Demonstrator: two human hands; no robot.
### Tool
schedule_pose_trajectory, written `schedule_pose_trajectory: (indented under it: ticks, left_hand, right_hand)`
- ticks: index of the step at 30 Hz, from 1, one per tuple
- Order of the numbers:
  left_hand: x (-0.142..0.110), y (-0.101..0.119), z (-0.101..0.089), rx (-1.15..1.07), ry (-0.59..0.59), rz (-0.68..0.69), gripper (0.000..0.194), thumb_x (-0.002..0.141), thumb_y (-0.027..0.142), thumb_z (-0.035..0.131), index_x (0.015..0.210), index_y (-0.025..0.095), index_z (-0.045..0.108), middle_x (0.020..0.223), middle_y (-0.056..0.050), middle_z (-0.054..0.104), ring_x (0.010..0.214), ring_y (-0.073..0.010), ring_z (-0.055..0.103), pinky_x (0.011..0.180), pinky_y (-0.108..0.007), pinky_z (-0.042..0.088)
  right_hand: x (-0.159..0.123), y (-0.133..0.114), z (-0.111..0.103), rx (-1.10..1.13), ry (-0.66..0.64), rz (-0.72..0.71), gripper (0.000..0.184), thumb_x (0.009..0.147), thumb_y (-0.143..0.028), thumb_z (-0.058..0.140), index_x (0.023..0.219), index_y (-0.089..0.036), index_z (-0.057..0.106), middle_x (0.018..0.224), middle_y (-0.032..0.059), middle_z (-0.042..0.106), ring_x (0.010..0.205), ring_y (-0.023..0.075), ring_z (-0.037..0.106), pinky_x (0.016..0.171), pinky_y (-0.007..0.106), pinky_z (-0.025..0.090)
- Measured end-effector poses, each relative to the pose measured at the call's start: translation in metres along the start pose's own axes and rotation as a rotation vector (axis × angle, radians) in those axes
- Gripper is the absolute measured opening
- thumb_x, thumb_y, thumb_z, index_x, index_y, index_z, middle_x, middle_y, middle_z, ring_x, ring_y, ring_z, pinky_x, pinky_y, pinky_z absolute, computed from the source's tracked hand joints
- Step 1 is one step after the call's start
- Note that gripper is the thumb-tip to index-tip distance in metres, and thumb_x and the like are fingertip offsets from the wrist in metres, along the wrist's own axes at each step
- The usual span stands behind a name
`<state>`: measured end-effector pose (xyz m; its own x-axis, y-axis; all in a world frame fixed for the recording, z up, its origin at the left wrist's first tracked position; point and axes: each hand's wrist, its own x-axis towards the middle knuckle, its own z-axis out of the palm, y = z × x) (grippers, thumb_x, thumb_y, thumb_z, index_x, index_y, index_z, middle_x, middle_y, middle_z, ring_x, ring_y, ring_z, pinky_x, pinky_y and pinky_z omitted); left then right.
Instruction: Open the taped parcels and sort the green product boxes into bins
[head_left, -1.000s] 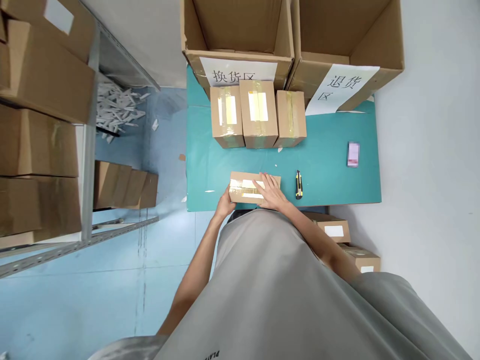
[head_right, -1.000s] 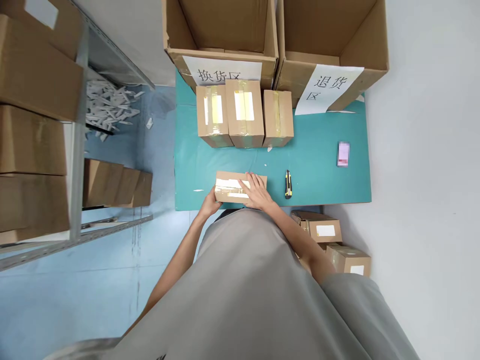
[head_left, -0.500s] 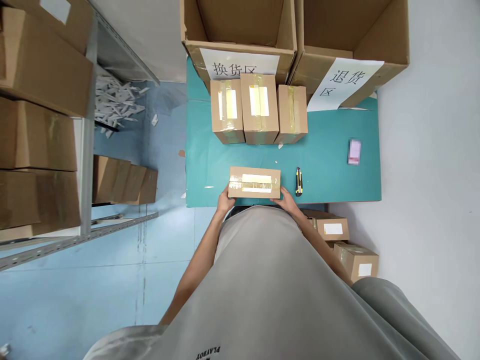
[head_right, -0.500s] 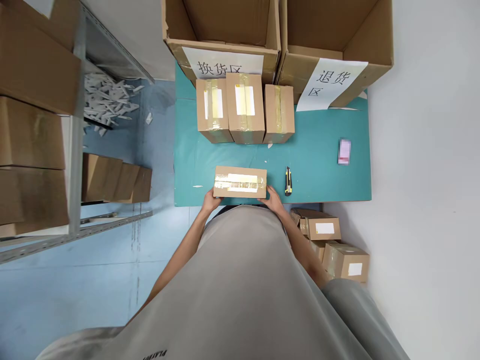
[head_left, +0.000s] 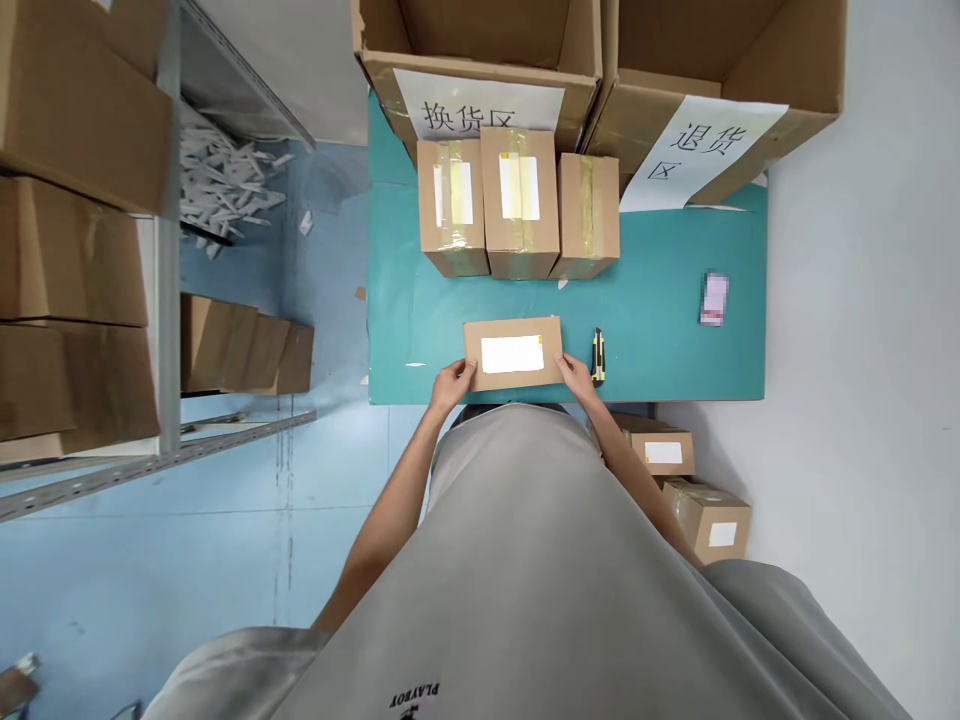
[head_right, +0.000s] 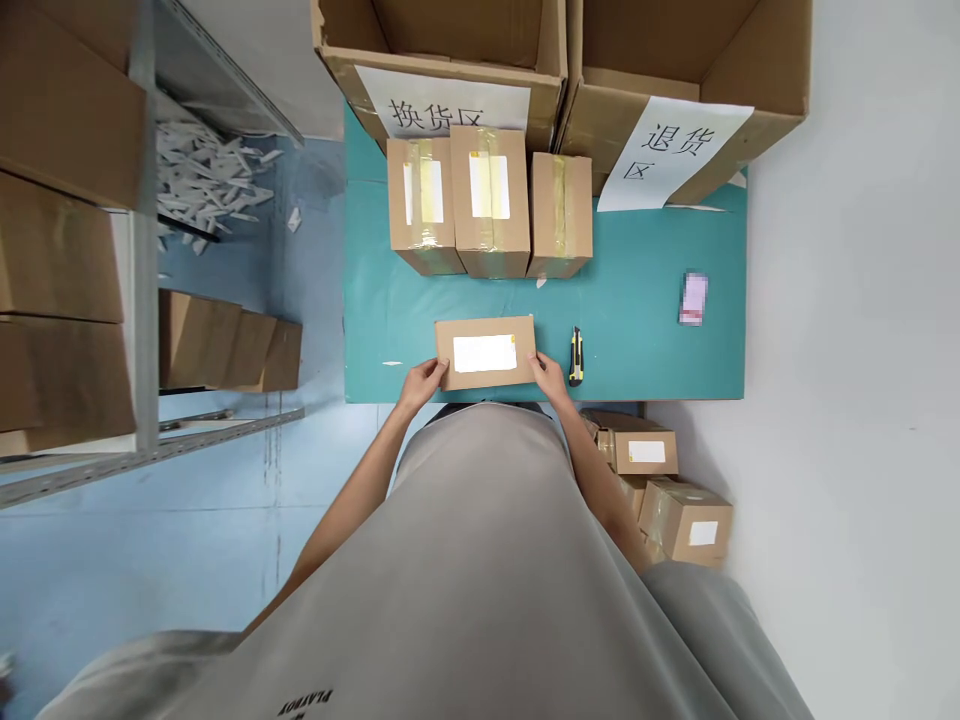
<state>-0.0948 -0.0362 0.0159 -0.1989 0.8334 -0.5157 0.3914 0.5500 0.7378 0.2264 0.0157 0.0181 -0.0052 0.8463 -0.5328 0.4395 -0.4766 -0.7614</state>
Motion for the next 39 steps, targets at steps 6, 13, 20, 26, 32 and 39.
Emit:
schedule_pose_trajectory:
  ticks: [6, 13, 20, 26, 32, 39]
  left_hand:
    - [-0.015, -0.027, 0.008, -0.183, -0.019, -0.169, 0.059, 0.105, 0.048, 0.058, 0.151, 0.013, 0.071, 0.148, -0.019, 0.077, 0.135, -0.0311, 0.076, 0.119, -0.05, 0.06]
    - [-0.028, -0.036, 0.015, -0.163, -0.069, -0.147, 0.067, 0.08, 0.018, 0.067, 0.146, 0.012, 0.074, 0.148, -0.017, 0.078, 0.141, -0.0349, 0.073, 0.126, -0.051, 0.055]
    - [-0.036, -0.014, 0.02, -0.116, 0.02, -0.125, 0.055, 0.088, 0.02, 0.066, 0.141, 0.012, 0.077, 0.146, -0.017, 0.079, 0.139, -0.0352, 0.073, 0.122, -0.047, 0.059]
    - [-0.042, 0.013, 0.007, -0.174, 0.18, 0.03, 0.044, 0.1, 0.042, 0.069, 0.131, 0.014, 0.082, 0.135, -0.017, 0.079, 0.127, -0.03, 0.076, 0.112, -0.045, 0.064]
    - [-0.022, 0.03, -0.018, -0.046, 0.31, 0.107, 0.047, 0.105, 0.056, 0.066, 0.118, 0.016, 0.087, 0.105, -0.011, 0.079, 0.104, -0.0267, 0.074, 0.104, -0.041, 0.063]
    - [0.01, 0.015, -0.026, -0.05, 0.26, 0.047, 0.048, 0.103, 0.056, 0.069, 0.116, 0.014, 0.086, 0.12, -0.014, 0.083, 0.098, -0.026, 0.078, 0.099, -0.038, 0.061]
  right_hand:
    - [-0.017, 0.026, -0.003, 0.037, 0.022, 0.093, 0.08, 0.101, -0.076, 0.045, 0.138, -0.013, 0.078, 0.135, 0.0168, 0.083, 0.128, 0.0334, 0.077, 0.109, 0.05, 0.065]
    - [-0.029, 0.032, 0.006, 0.015, -0.051, 0.092, 0.064, 0.085, -0.05, 0.061, 0.134, -0.014, 0.079, 0.131, 0.0132, 0.085, 0.127, 0.032, 0.077, 0.121, 0.053, 0.057]
    - [-0.048, 0.019, 0.004, -0.065, -0.011, -0.01, 0.054, 0.091, -0.061, 0.062, 0.115, -0.017, 0.081, 0.133, 0.0161, 0.082, 0.125, 0.0331, 0.077, 0.114, 0.046, 0.062]
    - [-0.052, -0.007, -0.008, -0.034, 0.205, -0.158, 0.07, 0.098, -0.082, 0.059, 0.111, -0.018, 0.084, 0.131, 0.0166, 0.081, 0.119, 0.0314, 0.077, 0.108, 0.043, 0.065]
    - [-0.015, -0.032, -0.006, -0.063, 0.246, -0.205, 0.072, 0.098, -0.085, 0.062, 0.108, -0.02, 0.091, 0.116, 0.0152, 0.088, 0.108, 0.0357, 0.083, 0.101, 0.048, 0.066]
    - [0.027, -0.029, -0.005, -0.107, 0.124, -0.158, 0.067, 0.094, -0.081, 0.07, 0.111, -0.019, 0.09, 0.113, 0.0156, 0.089, 0.105, 0.0356, 0.085, 0.1, 0.046, 0.068]
